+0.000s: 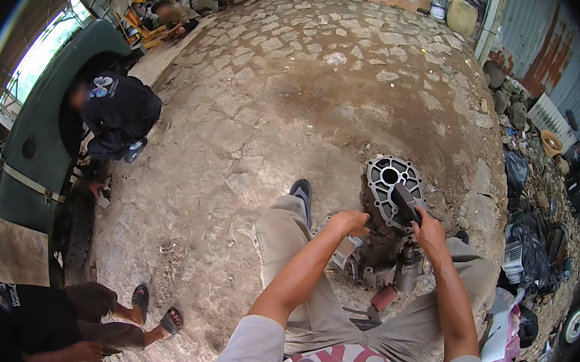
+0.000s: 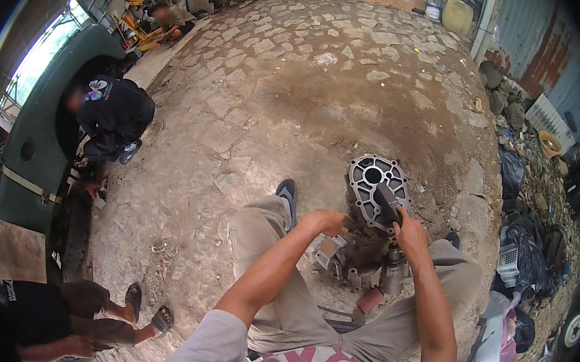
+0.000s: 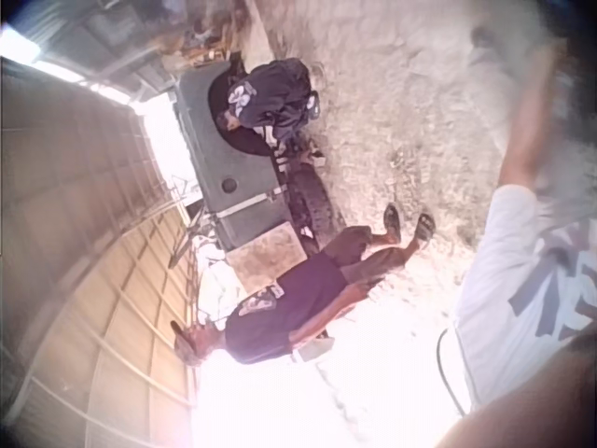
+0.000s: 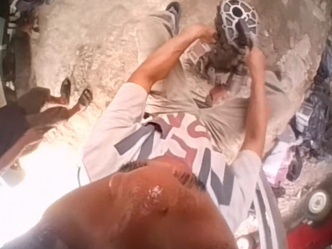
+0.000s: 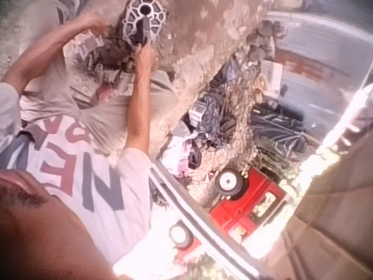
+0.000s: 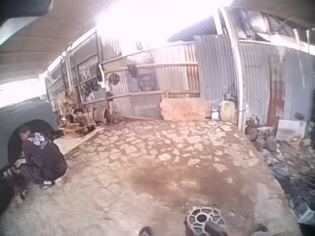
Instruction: The person scrapes the surface of a metal engine cylinder head using a flat metal tool. They repeatedly rub the tool along the edges and inner surfaces of the part while seated on the ground.
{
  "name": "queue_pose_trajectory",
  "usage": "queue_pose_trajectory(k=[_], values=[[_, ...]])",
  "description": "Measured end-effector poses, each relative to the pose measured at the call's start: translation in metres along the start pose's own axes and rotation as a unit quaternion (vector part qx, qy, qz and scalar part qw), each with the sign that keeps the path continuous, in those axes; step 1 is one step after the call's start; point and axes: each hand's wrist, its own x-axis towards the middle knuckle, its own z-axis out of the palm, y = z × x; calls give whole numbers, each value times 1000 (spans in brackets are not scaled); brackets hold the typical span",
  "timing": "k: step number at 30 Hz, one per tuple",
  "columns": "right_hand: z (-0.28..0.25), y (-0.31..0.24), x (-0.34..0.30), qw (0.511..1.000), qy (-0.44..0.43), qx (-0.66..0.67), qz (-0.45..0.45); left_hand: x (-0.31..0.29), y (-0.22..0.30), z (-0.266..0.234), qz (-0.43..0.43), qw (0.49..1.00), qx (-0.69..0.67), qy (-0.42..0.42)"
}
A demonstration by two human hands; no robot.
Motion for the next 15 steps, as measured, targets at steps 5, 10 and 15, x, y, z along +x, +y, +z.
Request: queue_pose_trajectory(k=[5, 10, 15], values=[[-13, -30, -2, 996, -64, -16, 55, -5, 8, -6, -6, 1000, -1, 4], [-2, -19, -7, 997, -46, -61, 26, -5, 22, -16, 1, 1000, -11, 0], [5, 11, 1, 999, 0, -26, 20, -1, 23, -17, -5, 1000, -1, -27]])
